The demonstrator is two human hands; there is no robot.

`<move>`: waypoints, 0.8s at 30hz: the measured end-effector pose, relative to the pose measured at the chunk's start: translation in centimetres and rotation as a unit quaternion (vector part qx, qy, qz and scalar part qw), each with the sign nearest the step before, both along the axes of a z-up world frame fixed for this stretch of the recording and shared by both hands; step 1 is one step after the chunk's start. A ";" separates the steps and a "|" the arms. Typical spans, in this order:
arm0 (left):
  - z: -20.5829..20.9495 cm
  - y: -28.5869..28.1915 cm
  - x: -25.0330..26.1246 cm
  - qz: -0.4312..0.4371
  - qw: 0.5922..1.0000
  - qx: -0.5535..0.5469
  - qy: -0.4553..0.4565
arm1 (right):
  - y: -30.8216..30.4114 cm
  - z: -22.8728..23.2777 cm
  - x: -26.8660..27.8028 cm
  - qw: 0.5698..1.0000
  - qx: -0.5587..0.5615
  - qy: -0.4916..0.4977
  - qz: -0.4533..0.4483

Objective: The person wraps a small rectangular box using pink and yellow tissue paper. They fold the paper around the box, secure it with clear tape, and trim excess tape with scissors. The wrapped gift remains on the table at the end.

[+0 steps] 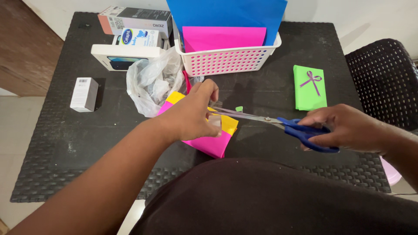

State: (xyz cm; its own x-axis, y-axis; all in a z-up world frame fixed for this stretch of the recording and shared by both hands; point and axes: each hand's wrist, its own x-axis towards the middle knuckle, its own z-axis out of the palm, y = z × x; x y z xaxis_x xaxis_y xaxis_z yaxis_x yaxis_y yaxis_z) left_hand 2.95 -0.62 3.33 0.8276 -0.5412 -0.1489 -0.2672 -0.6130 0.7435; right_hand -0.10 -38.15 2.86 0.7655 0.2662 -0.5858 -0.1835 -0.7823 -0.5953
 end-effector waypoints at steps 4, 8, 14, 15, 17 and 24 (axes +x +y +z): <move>0.5 0.0 0.0 -0.001 1.000 0.005 0.020 | 0.6 0.5 0.0 0.999 -0.042 0.009 -0.011; 0.3 0.0 0.1 -0.003 1.000 0.008 0.020 | 0.9 0.9 -0.1 0.998 -0.058 0.003 -0.010; -1.5 0.8 0.3 0.039 0.997 -0.064 0.020 | 0.8 0.6 0.1 0.995 -0.084 -0.002 -0.051; -1.7 0.9 0.5 0.058 0.995 -0.077 0.018 | 0.9 0.2 0.3 0.993 -0.106 -0.022 -0.045; -2.1 1.3 0.8 0.098 0.987 -0.117 0.044 | 1.0 -1.2 0.6 0.986 -0.149 -0.061 -0.033; -2.2 1.6 0.5 0.210 0.913 -0.283 0.206 | 1.5 -9.1 -0.6 0.959 -0.254 -0.111 -0.052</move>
State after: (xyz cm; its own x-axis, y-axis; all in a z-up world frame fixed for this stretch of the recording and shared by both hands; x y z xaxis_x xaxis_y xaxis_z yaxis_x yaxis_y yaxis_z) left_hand 3.47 1.02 1.13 0.9166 -0.2761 -0.2893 0.2767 -0.0845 0.9572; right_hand -0.73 -36.63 -6.24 0.8929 -0.0952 -0.4401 -0.1893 -0.9662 -0.1751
